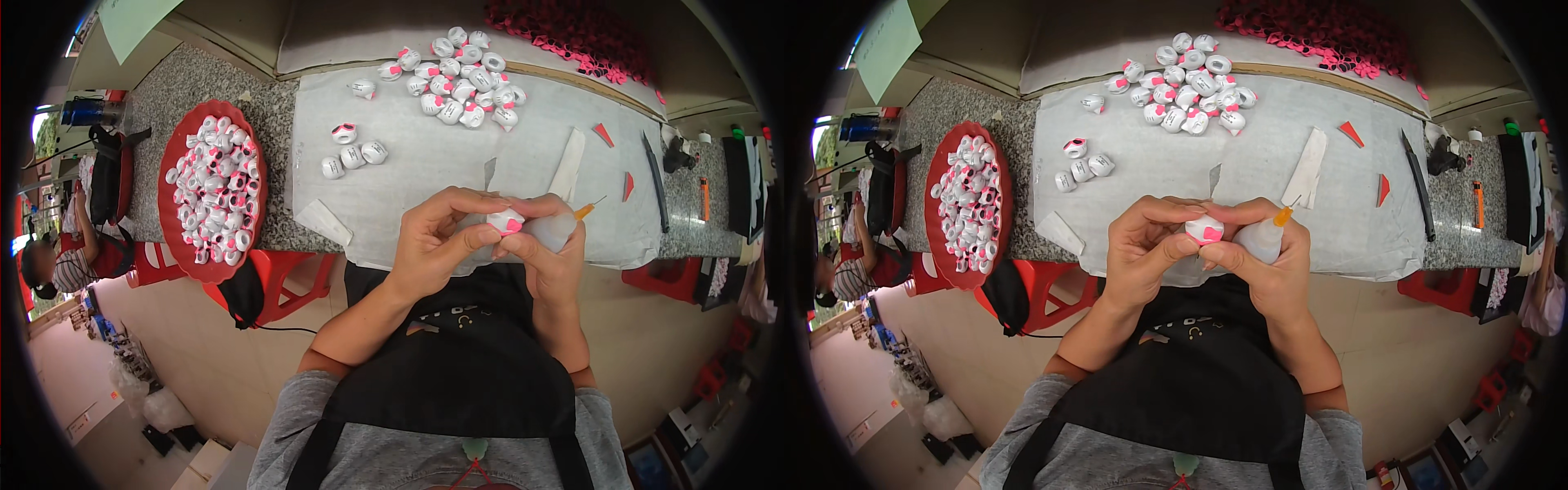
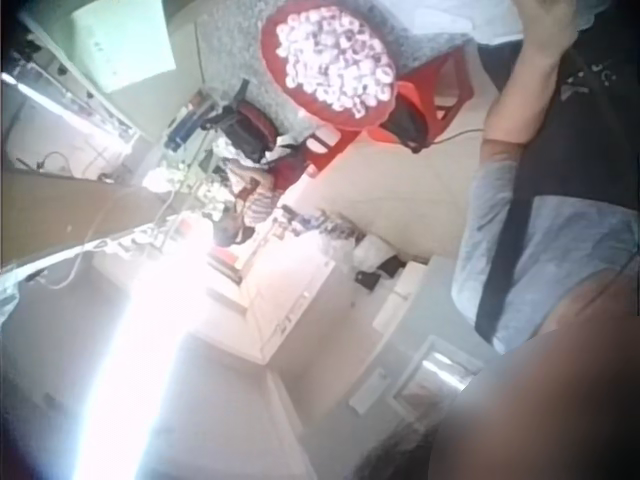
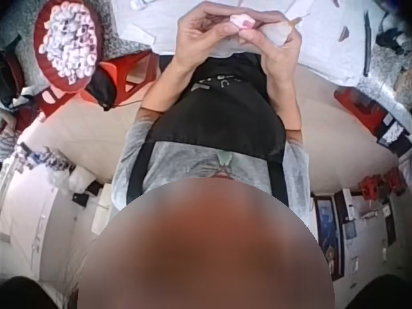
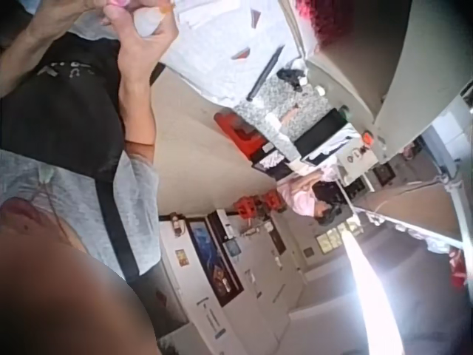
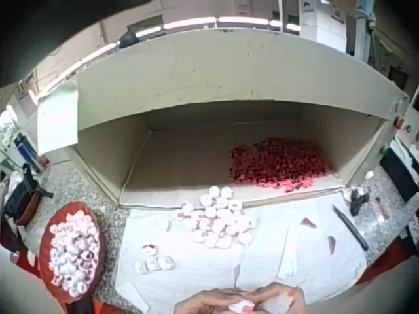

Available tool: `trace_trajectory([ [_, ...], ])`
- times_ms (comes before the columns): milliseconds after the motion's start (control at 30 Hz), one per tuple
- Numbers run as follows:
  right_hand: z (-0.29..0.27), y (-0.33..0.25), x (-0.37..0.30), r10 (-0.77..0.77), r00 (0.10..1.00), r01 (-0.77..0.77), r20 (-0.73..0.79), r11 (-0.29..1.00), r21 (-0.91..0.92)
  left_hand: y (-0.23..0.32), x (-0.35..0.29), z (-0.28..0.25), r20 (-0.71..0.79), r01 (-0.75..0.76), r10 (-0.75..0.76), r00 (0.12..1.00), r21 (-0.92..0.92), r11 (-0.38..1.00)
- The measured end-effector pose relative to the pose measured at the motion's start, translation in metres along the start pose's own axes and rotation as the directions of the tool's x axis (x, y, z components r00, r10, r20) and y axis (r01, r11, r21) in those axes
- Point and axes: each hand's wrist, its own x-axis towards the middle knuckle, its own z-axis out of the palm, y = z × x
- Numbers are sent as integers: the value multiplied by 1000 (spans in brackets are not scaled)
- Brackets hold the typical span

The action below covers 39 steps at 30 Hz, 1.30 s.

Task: Applying glue to small white and pink plastic components to assemble toy pieces on a workbench.

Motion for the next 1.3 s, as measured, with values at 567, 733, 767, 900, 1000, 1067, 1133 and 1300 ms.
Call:
trace_trajectory([
  [567,1,3,3,23,999,-26,-41,997,-77,2,-1,2,-34,32,-33,999,-26,999],
  [733,2,7,3,-8,999,8,-31,1000,-4,2,-1,3,-45,26,-28,999,-38,999],
  [767,2,7,3,-6,1000,6,-30,1000,1,3,-1,4,-62,20,-22,998,-32,999],
  [900,1,7,5,0,1000,0,-8,1000,3,5,-1,7,-120,54,-56,991,-17,998],
  [1000,2,6,5,3,1000,-3,-5,1000,11,3,-1,6,-101,22,-26,995,-39,999],
  [1067,2,6,5,13,1000,-13,-15,1000,28,1,-1,5,-98,21,-24,995,-35,999],
  [1133,2,7,5,8,1000,-8,-13,999,33,1,-1,5,-94,21,-24,995,-32,999],
  [1300,2,8,6,1,1000,0,-25,999,42,1,0,9,-164,28,-26,986,9,1000],
])
